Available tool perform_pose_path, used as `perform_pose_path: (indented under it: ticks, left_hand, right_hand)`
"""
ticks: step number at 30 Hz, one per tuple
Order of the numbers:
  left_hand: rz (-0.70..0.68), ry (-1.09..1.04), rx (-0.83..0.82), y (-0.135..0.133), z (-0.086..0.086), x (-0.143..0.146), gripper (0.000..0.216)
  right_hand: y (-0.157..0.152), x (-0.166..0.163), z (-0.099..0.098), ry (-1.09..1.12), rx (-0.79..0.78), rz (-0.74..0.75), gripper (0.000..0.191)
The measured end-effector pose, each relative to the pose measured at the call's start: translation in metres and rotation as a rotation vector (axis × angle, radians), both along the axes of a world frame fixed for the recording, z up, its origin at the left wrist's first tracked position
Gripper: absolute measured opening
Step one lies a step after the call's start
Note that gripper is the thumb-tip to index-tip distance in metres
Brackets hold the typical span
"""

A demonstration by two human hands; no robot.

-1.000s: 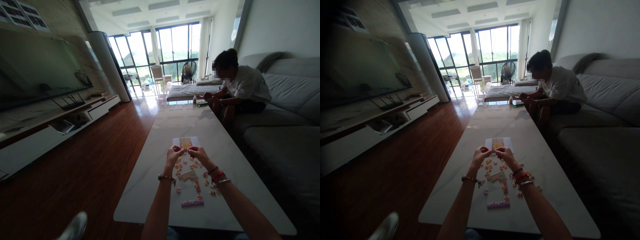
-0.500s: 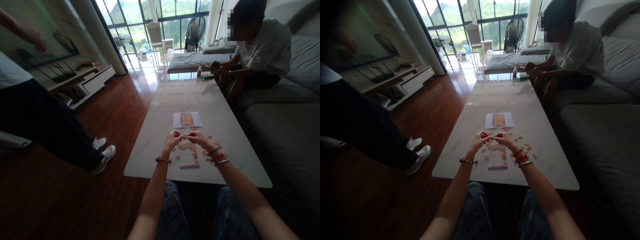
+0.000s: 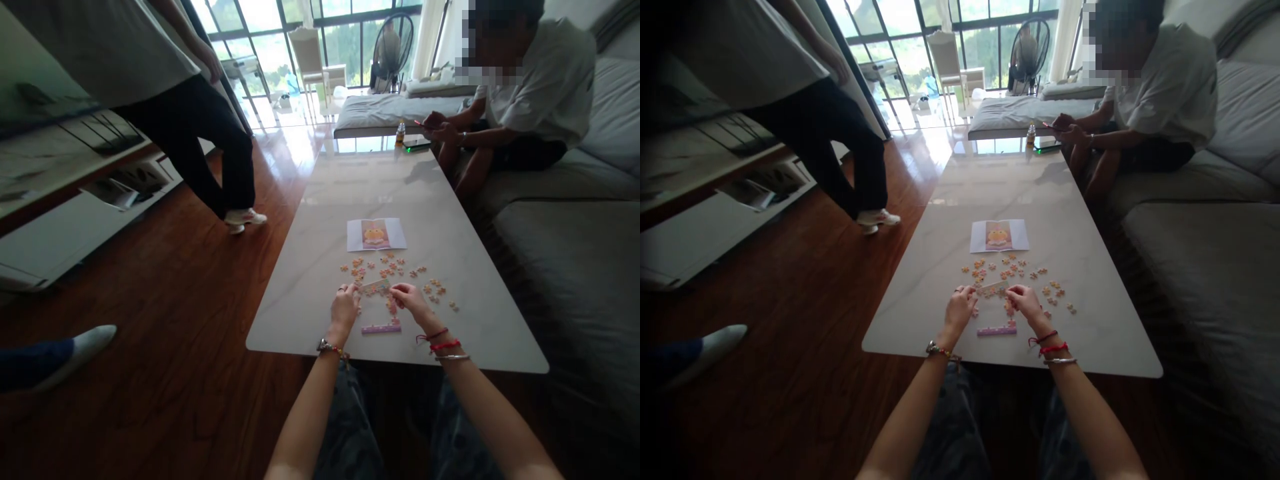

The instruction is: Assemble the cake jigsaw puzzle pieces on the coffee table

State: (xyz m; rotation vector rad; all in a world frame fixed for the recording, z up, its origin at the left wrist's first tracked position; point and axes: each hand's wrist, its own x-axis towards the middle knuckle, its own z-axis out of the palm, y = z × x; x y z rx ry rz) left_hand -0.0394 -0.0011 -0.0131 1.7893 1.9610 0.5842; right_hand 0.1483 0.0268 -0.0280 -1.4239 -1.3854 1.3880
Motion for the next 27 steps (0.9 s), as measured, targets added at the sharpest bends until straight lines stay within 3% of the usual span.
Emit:
perform_pose_path:
  ticks: [3, 8, 17, 23, 27]
  left_hand:
    - [-0.14, 0.157, -0.001, 0.018, 0.002, 0.01, 0.026]
    - [-0.368, 0.249, -0.014, 0.041, -0.004, 0.025, 0.018]
    - [-0.491, 0.294, 0.023, 0.055, -0.009, 0.025, 0.021]
    - [-0.494, 0.321, 0.022, 0.056, -0.007, 0.027, 0.019]
    - [-0.48, 0.336, 0.024, 0.054, -0.008, 0.029, 0.018]
  right_hand:
    - [0.01, 0.025, -0.004, -0.094, 0.135, -0.155, 0.026]
    - [0.024, 0.027, -0.003, -0.307, 0.199, -0.031, 0.022]
    - [0.007, 0.01, -0.01, -0.371, 0.182, -0.031, 0.02]
    - [0.005, 0.015, -0.017, -0.29, 0.159, -0.102, 0.022]
    - [0.002, 0.014, -0.012, -0.302, 0.188, -0.051, 0.02]
